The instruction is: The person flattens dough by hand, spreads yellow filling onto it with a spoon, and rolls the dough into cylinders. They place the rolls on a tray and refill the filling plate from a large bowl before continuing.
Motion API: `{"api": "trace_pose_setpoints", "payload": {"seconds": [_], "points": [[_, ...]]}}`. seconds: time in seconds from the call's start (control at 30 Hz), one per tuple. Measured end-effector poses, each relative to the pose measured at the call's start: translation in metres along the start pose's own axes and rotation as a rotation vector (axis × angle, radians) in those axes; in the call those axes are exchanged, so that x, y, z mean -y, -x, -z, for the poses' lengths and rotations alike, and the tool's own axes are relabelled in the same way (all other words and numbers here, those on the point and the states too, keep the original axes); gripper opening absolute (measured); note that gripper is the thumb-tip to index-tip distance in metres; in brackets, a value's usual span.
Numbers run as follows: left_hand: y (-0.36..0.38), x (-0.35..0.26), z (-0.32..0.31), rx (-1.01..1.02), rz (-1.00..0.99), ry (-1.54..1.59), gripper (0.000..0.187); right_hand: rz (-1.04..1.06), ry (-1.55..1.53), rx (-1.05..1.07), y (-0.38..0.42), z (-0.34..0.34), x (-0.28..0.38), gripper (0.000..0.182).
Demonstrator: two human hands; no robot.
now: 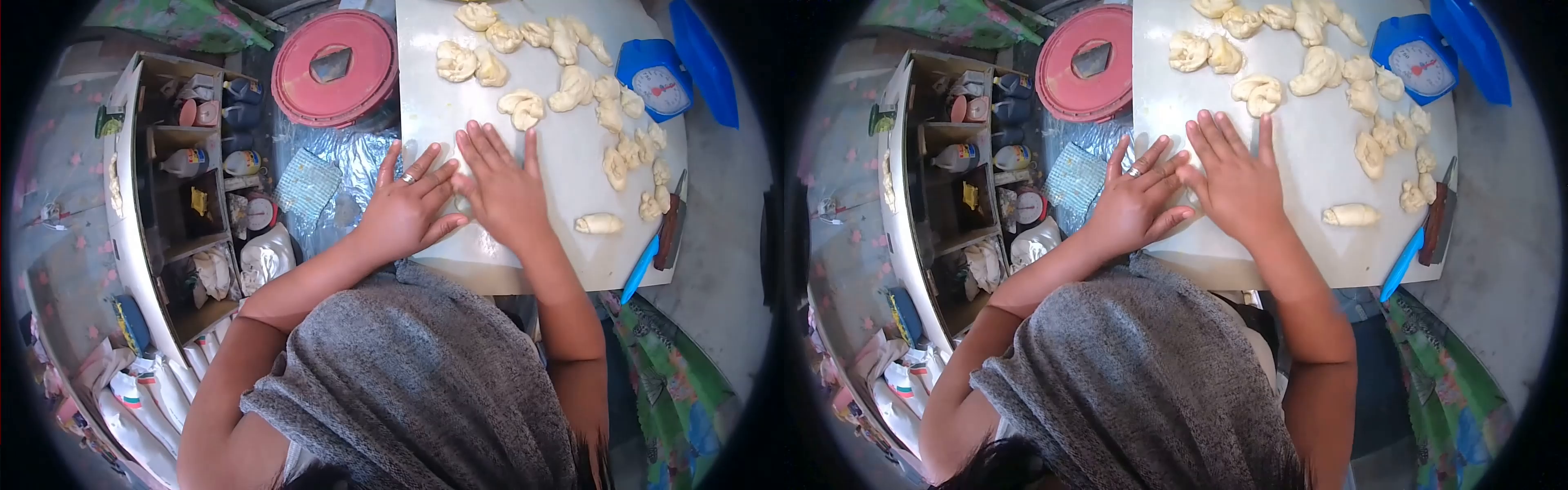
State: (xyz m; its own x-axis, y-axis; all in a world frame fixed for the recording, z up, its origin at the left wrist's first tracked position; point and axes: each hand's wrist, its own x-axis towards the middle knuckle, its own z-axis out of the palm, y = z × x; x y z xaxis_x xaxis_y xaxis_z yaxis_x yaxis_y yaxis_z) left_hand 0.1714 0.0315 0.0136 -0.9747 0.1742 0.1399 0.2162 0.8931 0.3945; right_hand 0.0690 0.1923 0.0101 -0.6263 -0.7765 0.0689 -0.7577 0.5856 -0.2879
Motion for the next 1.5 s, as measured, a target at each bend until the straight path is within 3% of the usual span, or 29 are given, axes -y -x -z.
{"api": "trace_pose_setpoints", "payload": {"seconds": [0.07, 0.1, 0.17, 0.23, 0.3, 0.37, 0.47, 0.53, 0.67, 0.7, 0.77, 0.83, 0.9, 0.97, 1.0, 1.03, 1.1, 1.13, 1.23, 1.3, 1.43, 1.5], "points": [[0.001, -0.001, 0.002, 0.021, -0.003, -0.005, 0.049, -0.047, 0.019, 0.17, -0.019, 0.021, -0.006, 0.05], [0.002, -0.002, 0.001, 0.025, 0.031, 0.049, 0.055, -0.056, 0.024, 0.164, -0.016, 0.019, -0.008, 0.05], [-0.007, -0.003, -0.003, 0.018, 0.068, 0.109, 0.062, 0.048, -0.18, -0.058, -0.008, 0.001, -0.014, 0.051], [-0.016, -0.005, -0.009, 0.016, 0.004, -0.034, 0.074, 0.026, -0.083, 0.029, 0.01, -0.009, -0.013, 0.053], [-0.014, 0.002, -0.021, 0.089, 0.033, -0.124, 0.083, -0.092, -0.141, -0.146, 0.022, -0.008, -0.013, 0.056], [-0.014, 0.003, -0.015, 0.11, 0.053, -0.138, 0.084, -0.103, -0.109, -0.152, 0.027, -0.004, -0.012, 0.058], [-0.022, -0.003, -0.012, 0.123, 0.056, -0.08, 0.087, -0.101, 0.028, 0.054, 0.023, -0.003, -0.006, 0.056], [-0.021, -0.004, -0.021, 0.162, 0.016, -0.135, 0.089, -0.12, -0.076, -0.071, 0.007, 0.008, -0.007, 0.054], [-0.02, -0.004, -0.026, 0.127, 0.08, -0.106, 0.089, -0.076, 0.112, -0.026, -0.008, 0.004, -0.01, 0.054], [-0.02, -0.004, -0.027, 0.04, 0.098, -0.006, 0.089, -0.076, 0.111, -0.025, -0.008, 0.01, -0.009, 0.054], [-0.018, -0.001, -0.025, -0.051, 0.118, 0.09, 0.089, -0.087, -0.111, 0.014, -0.008, 0.018, -0.006, 0.058], [-0.009, 0.0, -0.021, 0.194, -0.03, -0.087, 0.089, -0.086, -0.033, 0.019, 0.008, -0.003, -0.006, 0.059], [-0.004, -0.001, -0.017, 0.185, -0.011, -0.112, 0.088, -0.086, 0.053, 0.022, 0.017, -0.005, -0.011, 0.061], [0.0, -0.003, -0.009, 0.209, 0.06, -0.06, 0.089, -0.184, -0.113, 0.0, 0.022, 0.007, -0.015, 0.064], [0.001, -0.002, -0.008, 0.203, 0.059, -0.064, 0.089, -0.175, -0.303, -0.103, 0.029, 0.008, -0.015, 0.067], [0.004, 0.0, -0.007, 0.253, 0.0, -0.044, 0.087, -0.177, -0.305, -0.105, 0.038, 0.004, -0.01, 0.067], [0.015, -0.001, -0.001, 0.32, -0.061, -0.013, 0.085, -0.137, -0.064, 0.168, 0.063, -0.005, 0.004, 0.071], [0.017, -0.002, 0.005, 0.349, -0.042, -0.021, 0.084, -0.151, 0.037, 0.208, 0.072, -0.002, 0.006, 0.073], [0.019, -0.004, 0.01, 0.359, -0.024, -0.012, 0.084, -0.19, -0.043, 0.029, 0.082, 0.005, 0.013, 0.074], [0.018, -0.005, 0.01, 0.291, -0.016, 0.017, 0.085, -0.069, -0.08, 0.222, 0.081, -0.007, 0.026, 0.072], [0.018, -0.005, 0.012, 0.25, -0.065, 0.132, 0.085, -0.057, 0.012, 0.154, 0.092, -0.003, 0.039, 0.071], [0.026, -0.005, -0.004, 0.364, -0.096, 0.065, 0.084, -0.065, 0.027, 0.136, 0.1, -0.003, 0.036, 0.071]]}}
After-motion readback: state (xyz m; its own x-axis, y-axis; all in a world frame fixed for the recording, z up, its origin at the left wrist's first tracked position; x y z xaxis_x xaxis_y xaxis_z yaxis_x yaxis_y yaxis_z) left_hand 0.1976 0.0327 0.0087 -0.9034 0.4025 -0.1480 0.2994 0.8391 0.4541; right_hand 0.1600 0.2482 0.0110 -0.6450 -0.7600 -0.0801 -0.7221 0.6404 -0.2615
